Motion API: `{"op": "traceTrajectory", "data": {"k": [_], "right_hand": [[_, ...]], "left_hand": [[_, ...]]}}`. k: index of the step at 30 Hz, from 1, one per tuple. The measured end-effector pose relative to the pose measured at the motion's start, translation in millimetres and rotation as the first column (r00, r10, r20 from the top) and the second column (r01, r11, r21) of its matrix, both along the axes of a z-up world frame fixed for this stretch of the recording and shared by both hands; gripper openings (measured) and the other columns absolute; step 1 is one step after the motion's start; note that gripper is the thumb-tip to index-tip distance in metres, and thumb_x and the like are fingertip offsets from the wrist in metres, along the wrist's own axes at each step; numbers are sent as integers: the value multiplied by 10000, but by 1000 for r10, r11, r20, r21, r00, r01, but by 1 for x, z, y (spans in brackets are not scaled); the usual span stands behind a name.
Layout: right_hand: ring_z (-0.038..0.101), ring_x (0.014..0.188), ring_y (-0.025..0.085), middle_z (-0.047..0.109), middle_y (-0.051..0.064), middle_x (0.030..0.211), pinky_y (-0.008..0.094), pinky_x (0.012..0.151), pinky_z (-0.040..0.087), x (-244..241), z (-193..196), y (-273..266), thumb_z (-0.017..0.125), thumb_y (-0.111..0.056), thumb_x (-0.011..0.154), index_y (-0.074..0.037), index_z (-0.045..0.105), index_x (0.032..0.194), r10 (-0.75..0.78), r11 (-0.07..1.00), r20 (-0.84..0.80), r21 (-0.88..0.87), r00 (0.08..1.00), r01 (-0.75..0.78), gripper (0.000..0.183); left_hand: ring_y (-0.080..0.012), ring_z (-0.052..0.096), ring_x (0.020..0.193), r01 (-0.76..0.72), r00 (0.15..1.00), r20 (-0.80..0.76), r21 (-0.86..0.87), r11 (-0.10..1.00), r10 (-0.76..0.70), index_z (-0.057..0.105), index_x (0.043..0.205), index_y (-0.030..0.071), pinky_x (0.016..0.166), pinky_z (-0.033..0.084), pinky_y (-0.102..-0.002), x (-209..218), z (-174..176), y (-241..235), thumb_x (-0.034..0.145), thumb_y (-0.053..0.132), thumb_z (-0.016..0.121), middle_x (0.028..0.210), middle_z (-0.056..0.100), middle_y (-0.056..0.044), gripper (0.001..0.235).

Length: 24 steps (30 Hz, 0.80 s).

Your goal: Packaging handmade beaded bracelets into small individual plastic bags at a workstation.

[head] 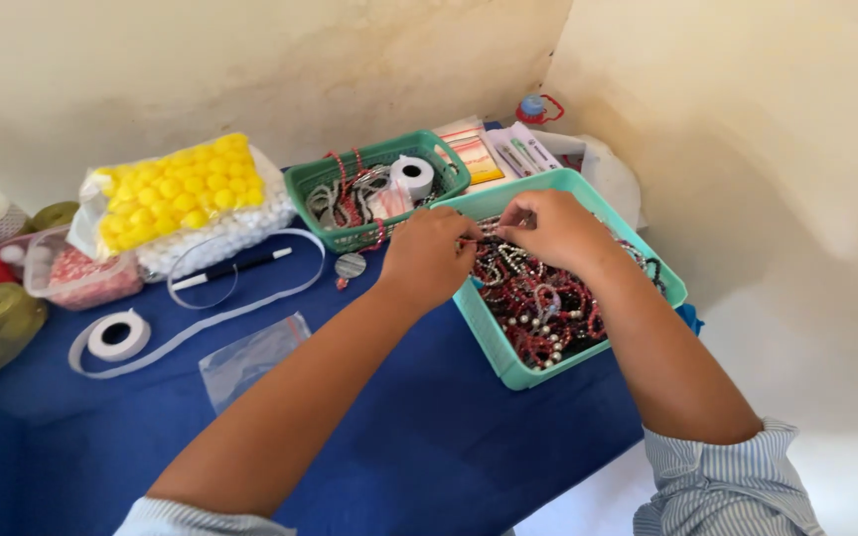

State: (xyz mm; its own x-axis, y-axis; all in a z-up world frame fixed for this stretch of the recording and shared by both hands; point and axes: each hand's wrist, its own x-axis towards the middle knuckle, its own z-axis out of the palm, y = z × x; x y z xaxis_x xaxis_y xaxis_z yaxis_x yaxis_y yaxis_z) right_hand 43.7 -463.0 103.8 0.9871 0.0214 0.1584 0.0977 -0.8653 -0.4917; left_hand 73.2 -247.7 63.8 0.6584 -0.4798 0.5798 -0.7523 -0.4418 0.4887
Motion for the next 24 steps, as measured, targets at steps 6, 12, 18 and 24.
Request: {"op": "traceTrajectory", "data": {"k": [6,12,18,24], "right_hand": [[747,818,218,785,100,892,367,759,565,11,-11,-23,794,-248,852,-56,760,954,-32,999,-76,-17,997,31,220],[757,898,250,795,82,989,384,811,576,23,-31,-35,762,-163,833,-116,788,1010,-43,992,-127,-125,991,27,185],[723,953,298,761,115,1026,405,882,552,19,-25,-25,764,-191,858,-203,817,1061,-98,966,-187,-253,977,48,210],[750,963,252,784,83,1033,369,897,565,32,-48,-43,744,-168,820,-175,814,1041,-42,986,-200,-169,979,8,232]], "left_hand": [[-291,664,1023,-42,997,-48,254,966,56,805,949,253,887,502,-484,27,-1,-43,806,204,718,990,742,-36,174],[-253,706,1018,-40,969,-190,498,866,155,779,1029,262,926,474,-483,38,-4,-71,916,427,670,1023,758,-19,228],[-245,696,1048,-12,955,-241,546,838,171,784,1010,269,980,418,-480,36,-4,-84,865,446,690,1034,757,-9,248],[-280,688,1057,-38,960,-198,611,791,200,784,1005,174,964,438,-469,34,-3,-87,834,447,725,1069,737,-57,327]]}}
